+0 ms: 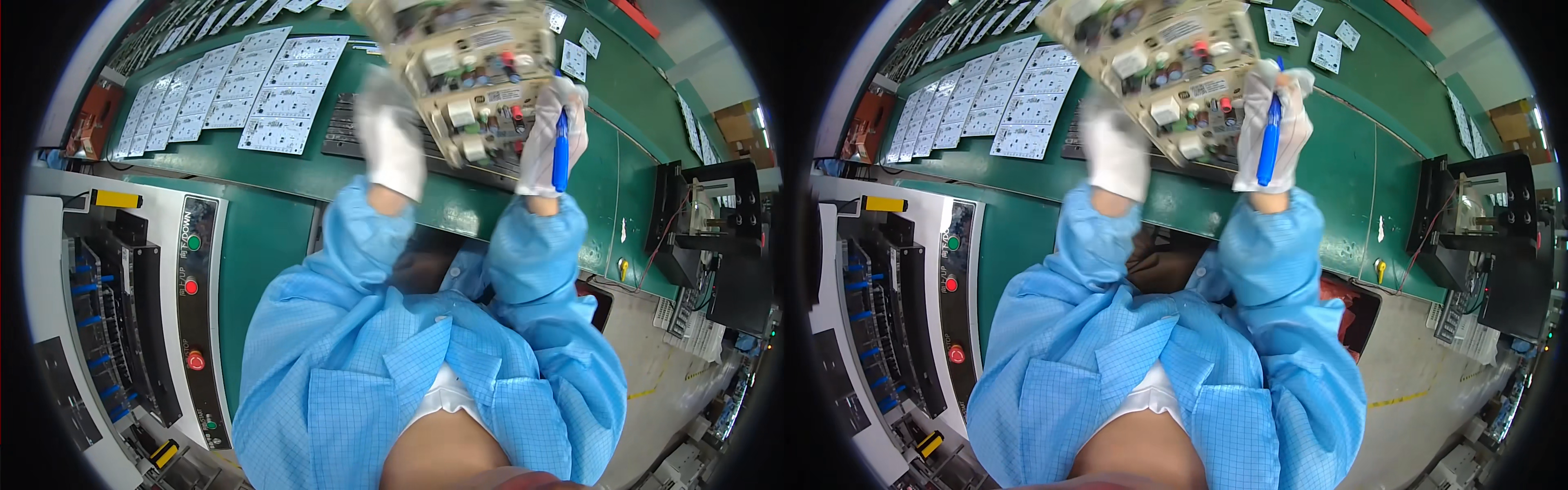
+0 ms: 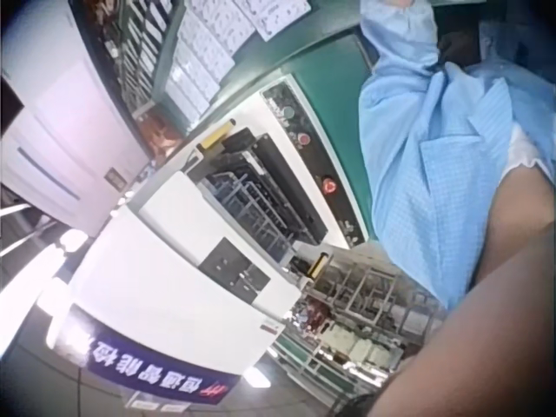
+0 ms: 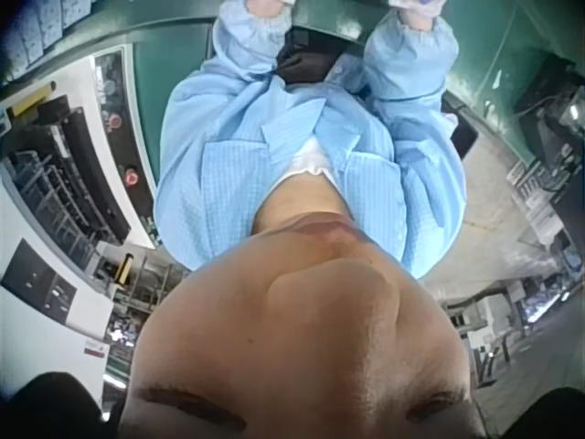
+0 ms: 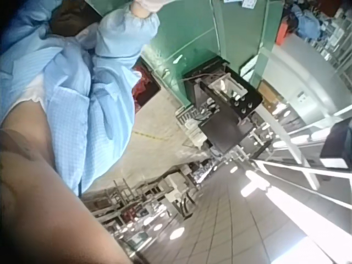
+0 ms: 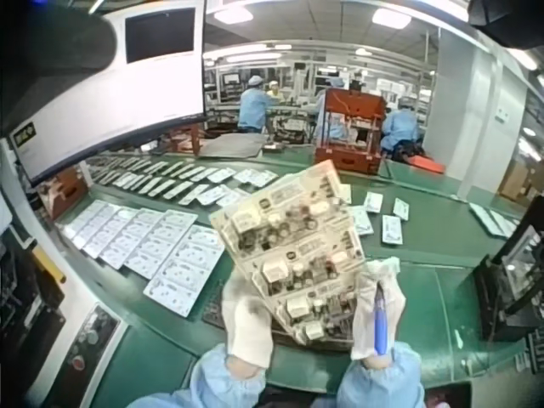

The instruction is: Inspecting and testing printed circuit boards (PCBs) using a testing machine and a marker pen at a factory workbench.

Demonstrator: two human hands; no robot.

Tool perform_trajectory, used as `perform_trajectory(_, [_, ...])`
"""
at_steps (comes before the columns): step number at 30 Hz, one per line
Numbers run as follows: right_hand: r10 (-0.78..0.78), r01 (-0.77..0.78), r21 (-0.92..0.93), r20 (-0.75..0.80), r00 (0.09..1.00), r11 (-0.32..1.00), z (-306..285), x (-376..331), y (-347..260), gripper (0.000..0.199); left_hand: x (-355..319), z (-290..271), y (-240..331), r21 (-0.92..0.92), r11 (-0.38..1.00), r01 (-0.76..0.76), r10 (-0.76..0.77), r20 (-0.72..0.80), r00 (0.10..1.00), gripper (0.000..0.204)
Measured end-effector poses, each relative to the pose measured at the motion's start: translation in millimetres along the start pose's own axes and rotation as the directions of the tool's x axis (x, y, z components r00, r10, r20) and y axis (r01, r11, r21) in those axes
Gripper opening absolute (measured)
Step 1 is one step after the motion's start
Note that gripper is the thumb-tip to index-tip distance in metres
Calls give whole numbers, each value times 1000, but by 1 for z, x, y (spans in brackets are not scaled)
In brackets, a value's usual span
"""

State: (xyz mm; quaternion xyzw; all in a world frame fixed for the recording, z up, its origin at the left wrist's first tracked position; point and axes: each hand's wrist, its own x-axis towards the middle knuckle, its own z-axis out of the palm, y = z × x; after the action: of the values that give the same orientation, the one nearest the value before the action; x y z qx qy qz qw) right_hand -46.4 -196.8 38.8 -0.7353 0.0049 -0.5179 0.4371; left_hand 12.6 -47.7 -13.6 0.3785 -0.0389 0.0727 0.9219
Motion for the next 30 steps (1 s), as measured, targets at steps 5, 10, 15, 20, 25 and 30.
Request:
perform_trajectory(5, [-207,503,-307,652,729,808,-26,28,-18,12,59,30,123,661,209,-720,554,527,645,32])
perform_trajectory(10, [-187,722,-278,850,492,633,-28,24,-31,24,48,55,110,361,-42,-931,-679,674,292,43])
perform_trajectory(15, [-101,752,-292,898,428,591,-43,13,-43,29,23,33,111,308,-114,-944,-659,688,304,25])
perform_trajectory(20, [56,606,-285,928,367,743,-39,24,-56,22,29,23,107,242,-103,-965,-590,766,255,34])
perform_trajectory(25, [83,619,-338,912,402,709,-16,43,-21,18,70,34,88,321,43,-946,-617,753,227,31])
perform_trajectory(30, [78,541,-392,855,513,744,-7,58,26,16,111,22,72,492,321,-809,-656,732,185,25])
